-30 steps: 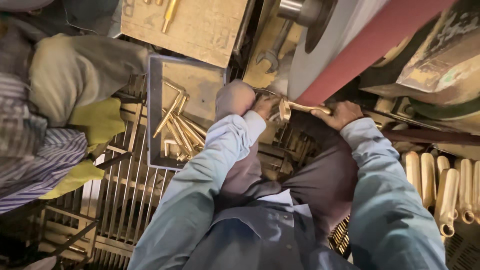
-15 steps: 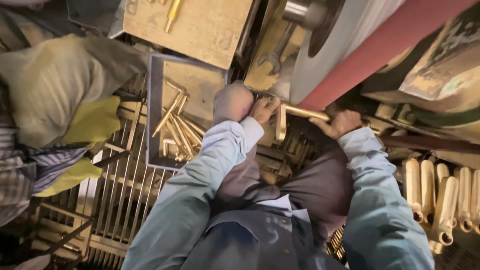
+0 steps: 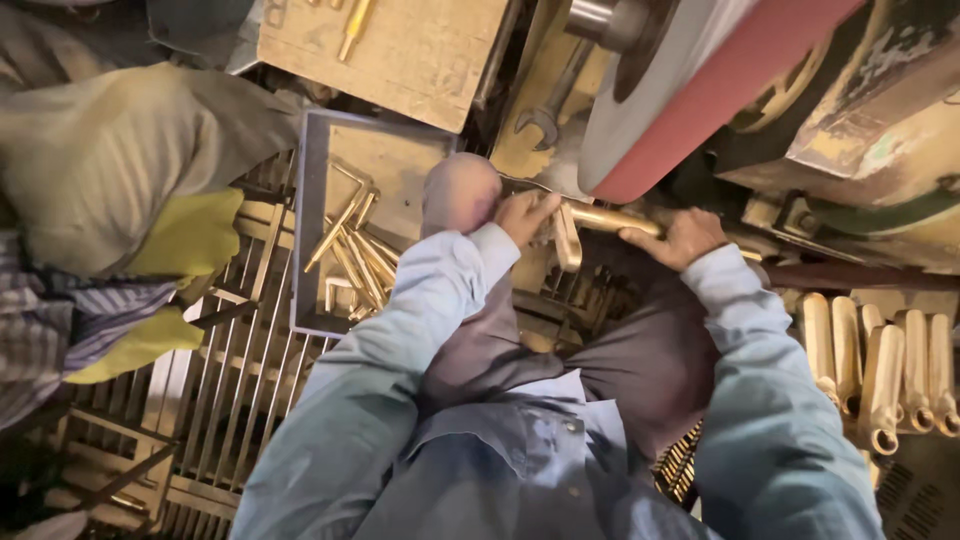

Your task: The person sits on the floor and repeatedly presses brass L-shaped metal parts against a rotating grinding wheel to smooth their surfaces. They handle the parts one at a time, rotating them to grind different edges, and place finished pieces into a nearby metal basket.

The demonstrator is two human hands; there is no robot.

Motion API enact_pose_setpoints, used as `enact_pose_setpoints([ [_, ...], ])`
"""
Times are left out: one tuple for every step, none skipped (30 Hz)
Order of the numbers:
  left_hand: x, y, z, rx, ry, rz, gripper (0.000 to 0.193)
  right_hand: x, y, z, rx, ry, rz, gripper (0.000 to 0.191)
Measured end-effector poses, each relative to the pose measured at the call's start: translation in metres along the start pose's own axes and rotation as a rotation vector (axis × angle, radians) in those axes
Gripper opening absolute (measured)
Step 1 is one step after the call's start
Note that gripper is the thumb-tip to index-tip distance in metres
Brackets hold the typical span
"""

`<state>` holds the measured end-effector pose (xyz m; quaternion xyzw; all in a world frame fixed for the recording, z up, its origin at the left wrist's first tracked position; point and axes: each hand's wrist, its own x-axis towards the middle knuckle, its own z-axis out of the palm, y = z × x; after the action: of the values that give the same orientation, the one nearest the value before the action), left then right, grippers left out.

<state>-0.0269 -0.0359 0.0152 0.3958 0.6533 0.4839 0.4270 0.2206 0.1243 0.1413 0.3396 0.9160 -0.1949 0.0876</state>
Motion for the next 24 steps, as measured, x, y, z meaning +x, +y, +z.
enact_pose_setpoints([
  [-0.007, 0.002, 0.000, -0.159, 0.022, 0.004, 0.035, -0.001, -0.003, -0.005, 0.065, -0.093, 0.008, 0.076],
  [-0.016, 0.004, -0.001, -0.312, 0.042, 0.012, 0.031, -0.005, -0.008, -0.008, 0.133, -0.182, 0.015, 0.075],
  [-0.025, 0.007, -0.002, -0.467, 0.057, 0.018, 0.028, -0.009, -0.014, -0.009, 0.202, -0.275, 0.026, 0.075],
  [-0.035, 0.009, -0.003, -0.514, 0.069, -0.041, 0.024, -0.015, -0.021, -0.008, 0.272, -0.279, 0.046, 0.074],
  [-0.041, 0.013, -0.005, -0.564, 0.076, -0.095, 0.021, -0.023, -0.030, -0.005, 0.338, -0.279, 0.069, 0.072],
  [-0.046, 0.016, -0.007, -0.611, 0.081, -0.143, 0.019, -0.029, -0.040, -0.002, 0.403, -0.272, 0.090, 0.071],
  [-0.050, 0.019, -0.009, -0.594, 0.057, -0.121, 0.019, -0.035, -0.049, 0.000, 0.301, -0.184, 0.092, 0.070],
  [-0.052, 0.022, -0.011, -0.580, 0.036, -0.101, 0.019, -0.042, -0.058, 0.002, 0.196, -0.101, 0.092, 0.069],
  [-0.052, 0.024, -0.014, -0.566, 0.018, -0.083, 0.019, -0.050, -0.068, 0.003, 0.093, -0.019, 0.089, 0.069],
  [-0.051, 0.025, -0.015, -0.548, 0.002, -0.081, 0.018, -0.058, -0.078, 0.005, 0.022, 0.150, 0.022, 0.067],
  [-0.050, 0.025, -0.016, -0.529, -0.019, -0.075, 0.018, -0.067, -0.088, 0.007, -0.052, 0.322, -0.043, 0.065],
  [-0.048, 0.023, -0.016, -0.505, -0.040, -0.062, 0.017, -0.076, -0.098, 0.010, -0.126, 0.503, -0.110, 0.063],
  [-0.047, 0.020, -0.015, -0.533, -0.036, -0.049, 0.016, -0.089, -0.108, 0.017, 0.040, 0.608, -0.071, 0.053],
  [-0.047, 0.015, -0.013, -0.561, -0.028, -0.045, 0.015, -0.107, -0.119, 0.027, 0.212, 0.702, -0.031, 0.043],
  [-0.047, 0.009, -0.010, -0.590, -0.019, -0.043, 0.014, -0.124, -0.127, 0.038, 0.387, 0.789, 0.011, 0.035],
  [-0.048, 0.001, -0.008, -0.550, -0.006, 0.002, 0.015, -0.133, -0.133, 0.052, 0.883, 0.739, 0.189, 0.037],
  [-0.048, -0.006, -0.005, -0.513, 0.003, 0.053, 0.015, -0.136, -0.132, 0.065, 1.370, 0.652, 0.365, 0.041],
  [-0.047, -0.014, -0.002, -0.481, 0.013, 0.099, 0.016, -0.139, -0.128, 0.076, 1.847, 0.516, 0.544, 0.047],
  [-0.046, -0.021, 0.000, -0.493, 0.017, 0.047, 0.017, -0.138, -0.119, 0.086, 2.057, 0.510, 0.448, 0.049],
  [-0.044, -0.027, 0.001, -0.504, 0.017, -0.010, 0.018, -0.132, -0.107, 0.093, 2.264, 0.503, 0.348, 0.051],
  [-0.042, -0.032, 0.001, -0.511, 0.014, -0.058, 0.020, -0.125, -0.094, 0.099, 2.467, 0.497, 0.222, 0.053],
  [-0.039, -0.036, 0.001, -0.618, -0.020, -0.163, 0.019, -0.119, -0.082, 0.101, 2.435, 0.507, 0.182, 0.052],
  [-0.037, -0.038, 0.000, -0.720, -0.052, -0.273, 0.020, -0.113, -0.072, 0.102, 2.404, 0.513, 0.143, 0.051],
  [-0.035, -0.038, -0.002, -0.819, -0.085, -0.381, 0.020, -0.109, -0.065, 0.101, 2.374, 0.521, 0.101, 0.051],
])
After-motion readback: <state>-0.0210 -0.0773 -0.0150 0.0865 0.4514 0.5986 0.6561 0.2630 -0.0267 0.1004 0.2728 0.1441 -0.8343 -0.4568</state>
